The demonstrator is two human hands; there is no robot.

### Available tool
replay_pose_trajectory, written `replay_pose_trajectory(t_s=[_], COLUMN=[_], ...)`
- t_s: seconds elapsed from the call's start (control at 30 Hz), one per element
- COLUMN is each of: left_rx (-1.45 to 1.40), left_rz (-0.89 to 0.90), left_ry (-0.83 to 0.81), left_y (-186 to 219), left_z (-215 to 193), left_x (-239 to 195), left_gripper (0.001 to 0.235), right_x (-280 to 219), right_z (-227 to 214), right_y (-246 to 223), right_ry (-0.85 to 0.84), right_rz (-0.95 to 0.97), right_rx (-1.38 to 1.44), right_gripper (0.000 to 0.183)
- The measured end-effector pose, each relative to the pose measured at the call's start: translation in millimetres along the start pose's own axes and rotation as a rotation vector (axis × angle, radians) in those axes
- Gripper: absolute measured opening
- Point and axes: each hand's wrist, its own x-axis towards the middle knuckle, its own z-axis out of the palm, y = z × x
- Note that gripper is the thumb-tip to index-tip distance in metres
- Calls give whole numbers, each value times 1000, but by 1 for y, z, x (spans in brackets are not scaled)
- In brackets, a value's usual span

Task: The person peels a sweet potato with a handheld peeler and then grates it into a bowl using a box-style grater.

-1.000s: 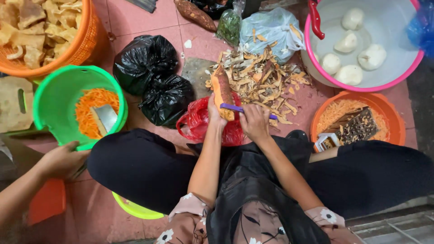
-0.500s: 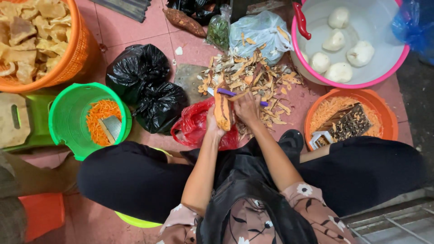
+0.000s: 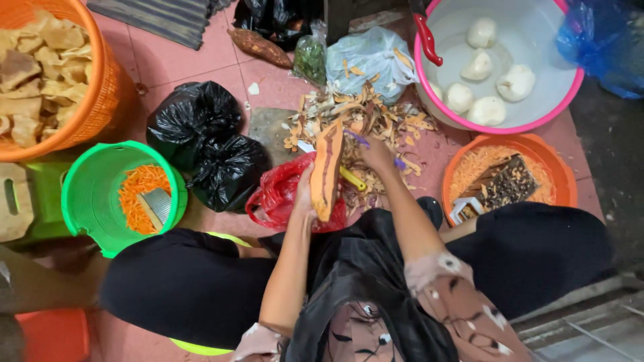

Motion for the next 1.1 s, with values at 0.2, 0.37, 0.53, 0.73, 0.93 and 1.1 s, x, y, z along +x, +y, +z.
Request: replay_pose_trajectory(t_s=[0.2, 0.37, 0.53, 0.73, 0.93, 1.1], left_rx=[8, -49, 14, -39, 71, 3], left_rz=[132, 272, 259, 216, 195, 127], left_ry=[47, 172, 141, 115, 94, 84], left_y=[20, 21, 22, 9, -15, -13], left_z=[-30, -50, -39, -39, -54, -26], left_x=[35, 48, 39, 38, 50, 35], left_gripper=[54, 49, 49, 48, 44, 50], right_x=[-79, -148, -159, -134, -95, -61], right_z=[-25, -70, -70, -54, -34, -19], right_y=[-29, -103, -117, -115, -99, -82], right_ry=[246, 252, 259, 308, 309, 425], right_rz=[-95, -447, -644, -645, -565, -578], right_rx=[306, 110, 29, 11, -95, -160], right_gripper=[32, 24, 26, 26, 27, 29])
